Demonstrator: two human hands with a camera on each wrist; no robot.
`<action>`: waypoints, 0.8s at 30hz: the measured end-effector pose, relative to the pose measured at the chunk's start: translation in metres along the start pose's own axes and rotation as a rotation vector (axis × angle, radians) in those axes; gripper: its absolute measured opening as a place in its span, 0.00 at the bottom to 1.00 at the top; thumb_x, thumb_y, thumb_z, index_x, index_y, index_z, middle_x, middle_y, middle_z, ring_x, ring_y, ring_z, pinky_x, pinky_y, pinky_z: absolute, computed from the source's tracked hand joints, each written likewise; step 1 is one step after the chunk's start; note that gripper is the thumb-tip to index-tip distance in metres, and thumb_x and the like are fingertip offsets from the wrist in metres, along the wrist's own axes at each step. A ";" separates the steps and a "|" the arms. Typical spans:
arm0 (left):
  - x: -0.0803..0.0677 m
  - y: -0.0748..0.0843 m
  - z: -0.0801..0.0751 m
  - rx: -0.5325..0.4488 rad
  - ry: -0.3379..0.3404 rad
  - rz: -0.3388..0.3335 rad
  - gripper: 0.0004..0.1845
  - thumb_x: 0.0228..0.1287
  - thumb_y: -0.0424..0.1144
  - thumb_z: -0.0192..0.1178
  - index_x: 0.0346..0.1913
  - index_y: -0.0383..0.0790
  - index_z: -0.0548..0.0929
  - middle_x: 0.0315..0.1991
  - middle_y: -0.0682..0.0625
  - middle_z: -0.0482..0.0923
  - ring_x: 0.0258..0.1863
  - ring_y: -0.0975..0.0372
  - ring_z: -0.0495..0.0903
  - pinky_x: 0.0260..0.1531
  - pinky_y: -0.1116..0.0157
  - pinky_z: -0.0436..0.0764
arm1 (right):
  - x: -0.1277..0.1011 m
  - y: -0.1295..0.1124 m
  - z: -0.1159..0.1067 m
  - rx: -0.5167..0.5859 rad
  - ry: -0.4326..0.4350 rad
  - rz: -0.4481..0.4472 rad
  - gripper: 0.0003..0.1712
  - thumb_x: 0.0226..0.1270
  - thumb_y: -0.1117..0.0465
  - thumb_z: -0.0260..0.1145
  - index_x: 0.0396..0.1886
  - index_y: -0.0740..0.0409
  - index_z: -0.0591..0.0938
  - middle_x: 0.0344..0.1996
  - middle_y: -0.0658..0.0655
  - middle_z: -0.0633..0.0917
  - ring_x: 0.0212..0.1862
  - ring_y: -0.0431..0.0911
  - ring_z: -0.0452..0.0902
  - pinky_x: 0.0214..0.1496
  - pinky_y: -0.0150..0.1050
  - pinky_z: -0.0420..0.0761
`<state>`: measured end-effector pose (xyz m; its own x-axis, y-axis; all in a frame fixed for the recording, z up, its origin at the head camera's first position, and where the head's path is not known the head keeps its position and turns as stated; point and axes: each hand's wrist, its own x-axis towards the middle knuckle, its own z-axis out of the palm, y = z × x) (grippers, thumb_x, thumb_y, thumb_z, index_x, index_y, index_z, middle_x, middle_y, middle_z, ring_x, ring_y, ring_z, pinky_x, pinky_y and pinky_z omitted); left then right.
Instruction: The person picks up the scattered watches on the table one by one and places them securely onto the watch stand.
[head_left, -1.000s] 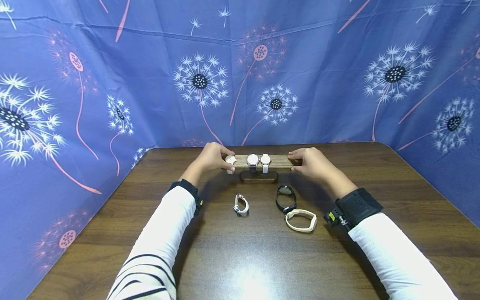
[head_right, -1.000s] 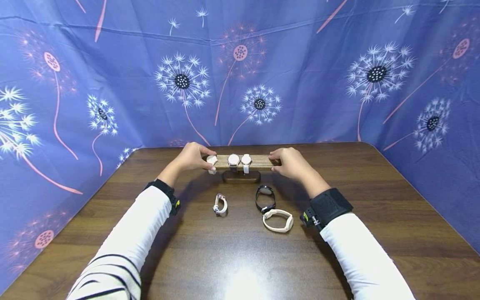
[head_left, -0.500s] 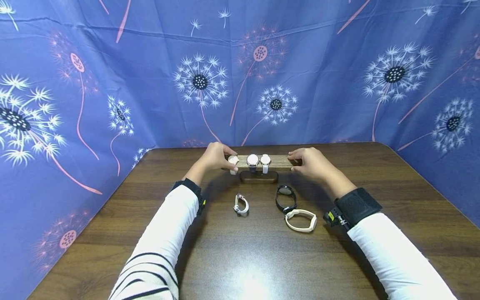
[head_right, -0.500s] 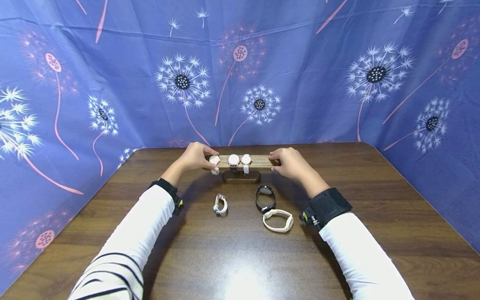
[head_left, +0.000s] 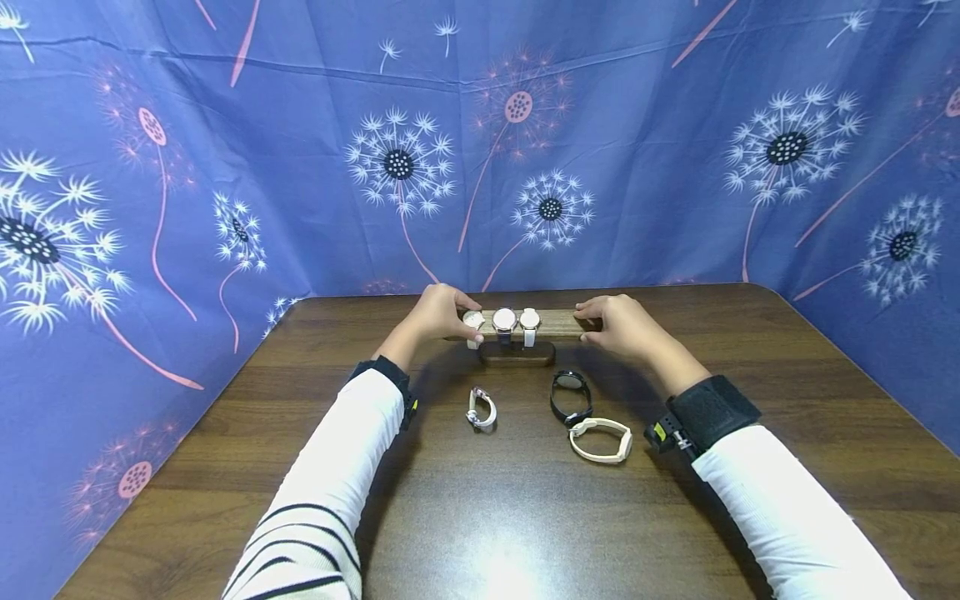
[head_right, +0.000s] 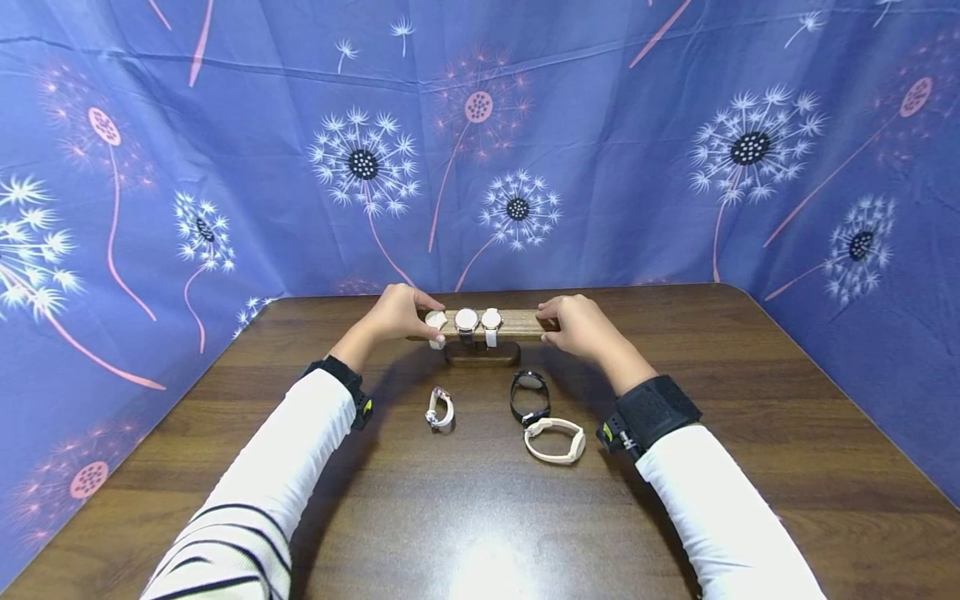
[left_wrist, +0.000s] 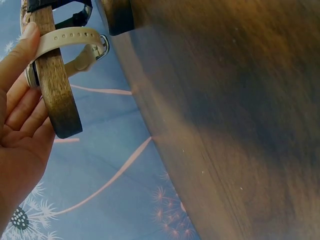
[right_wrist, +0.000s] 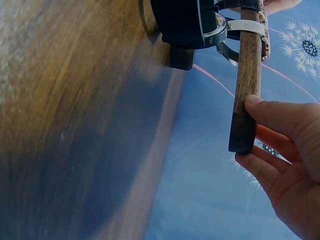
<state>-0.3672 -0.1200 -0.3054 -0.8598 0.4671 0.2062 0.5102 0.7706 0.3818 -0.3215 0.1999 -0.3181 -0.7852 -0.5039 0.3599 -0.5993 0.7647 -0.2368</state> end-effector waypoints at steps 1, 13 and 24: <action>0.001 0.000 0.001 0.003 -0.002 0.004 0.26 0.41 0.49 0.80 0.47 0.44 0.89 0.45 0.48 0.86 0.43 0.57 0.81 0.45 0.61 0.80 | 0.000 0.000 0.000 0.000 -0.001 0.000 0.21 0.54 0.68 0.74 0.49 0.71 0.84 0.52 0.66 0.83 0.56 0.63 0.77 0.60 0.57 0.73; 0.005 0.007 0.004 0.001 -0.032 0.023 0.27 0.44 0.50 0.79 0.49 0.44 0.88 0.47 0.48 0.85 0.51 0.55 0.81 0.51 0.60 0.79 | 0.001 0.000 0.000 -0.003 -0.007 -0.003 0.21 0.54 0.68 0.74 0.49 0.71 0.84 0.52 0.67 0.82 0.56 0.63 0.77 0.60 0.57 0.73; 0.003 0.005 0.005 -0.015 -0.041 0.022 0.27 0.46 0.49 0.78 0.51 0.43 0.87 0.51 0.48 0.84 0.52 0.54 0.79 0.52 0.58 0.78 | -0.002 -0.003 0.002 0.026 -0.002 0.056 0.21 0.55 0.69 0.72 0.50 0.72 0.83 0.53 0.68 0.82 0.56 0.63 0.77 0.60 0.56 0.73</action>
<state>-0.3669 -0.1122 -0.3073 -0.8465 0.5018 0.1781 0.5288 0.7534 0.3908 -0.3184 0.1977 -0.3194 -0.8178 -0.4615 0.3439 -0.5584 0.7809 -0.2799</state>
